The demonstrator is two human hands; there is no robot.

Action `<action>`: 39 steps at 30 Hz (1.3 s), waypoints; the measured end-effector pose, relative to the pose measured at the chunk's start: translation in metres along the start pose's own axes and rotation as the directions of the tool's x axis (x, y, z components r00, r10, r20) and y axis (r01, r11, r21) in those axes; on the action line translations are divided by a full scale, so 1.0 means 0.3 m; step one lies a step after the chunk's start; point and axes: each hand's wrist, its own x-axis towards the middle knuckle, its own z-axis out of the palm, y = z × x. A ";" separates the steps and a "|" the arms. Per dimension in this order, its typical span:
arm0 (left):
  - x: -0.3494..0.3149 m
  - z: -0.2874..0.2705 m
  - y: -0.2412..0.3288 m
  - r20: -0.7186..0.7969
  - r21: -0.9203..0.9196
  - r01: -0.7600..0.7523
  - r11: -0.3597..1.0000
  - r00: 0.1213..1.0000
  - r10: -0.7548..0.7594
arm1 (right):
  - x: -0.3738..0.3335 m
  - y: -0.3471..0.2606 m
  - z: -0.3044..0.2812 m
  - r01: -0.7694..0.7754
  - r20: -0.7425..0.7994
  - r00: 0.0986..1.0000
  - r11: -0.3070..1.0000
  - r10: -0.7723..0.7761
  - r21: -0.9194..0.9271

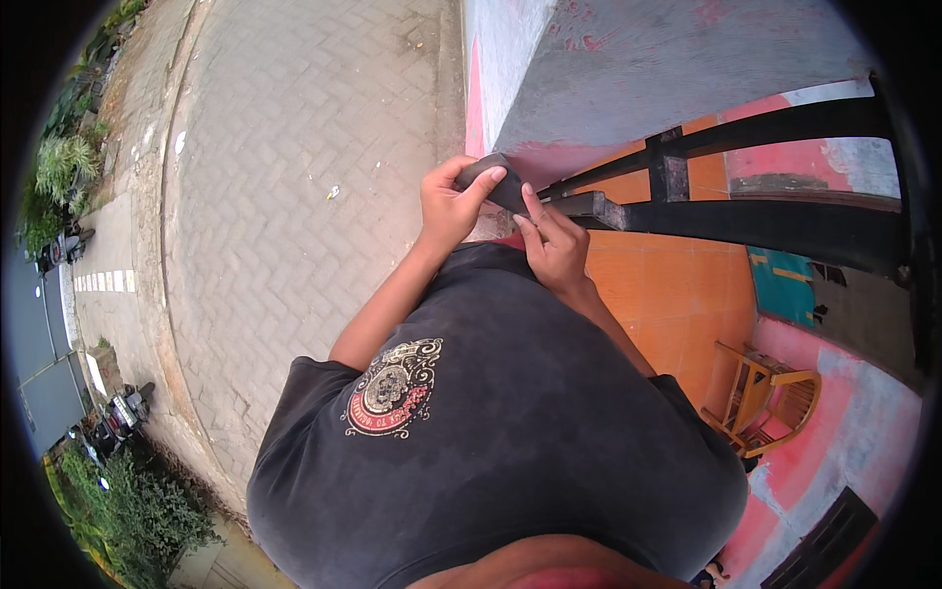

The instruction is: The person uses a metal scraper to remove old paint from a vertical concrete pillar. They repeatedly scrape the surface, focusing on edges and corners, and occasionally pause to reposition the tool. The work continues throughout the clip with consistent hand movements.

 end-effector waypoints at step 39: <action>-0.018 0.016 -0.008 -0.007 0.037 -0.041 0.998 0.999 0.042 | -0.030 0.009 -0.019 0.004 0.043 0.999 1.000 -0.003 -0.029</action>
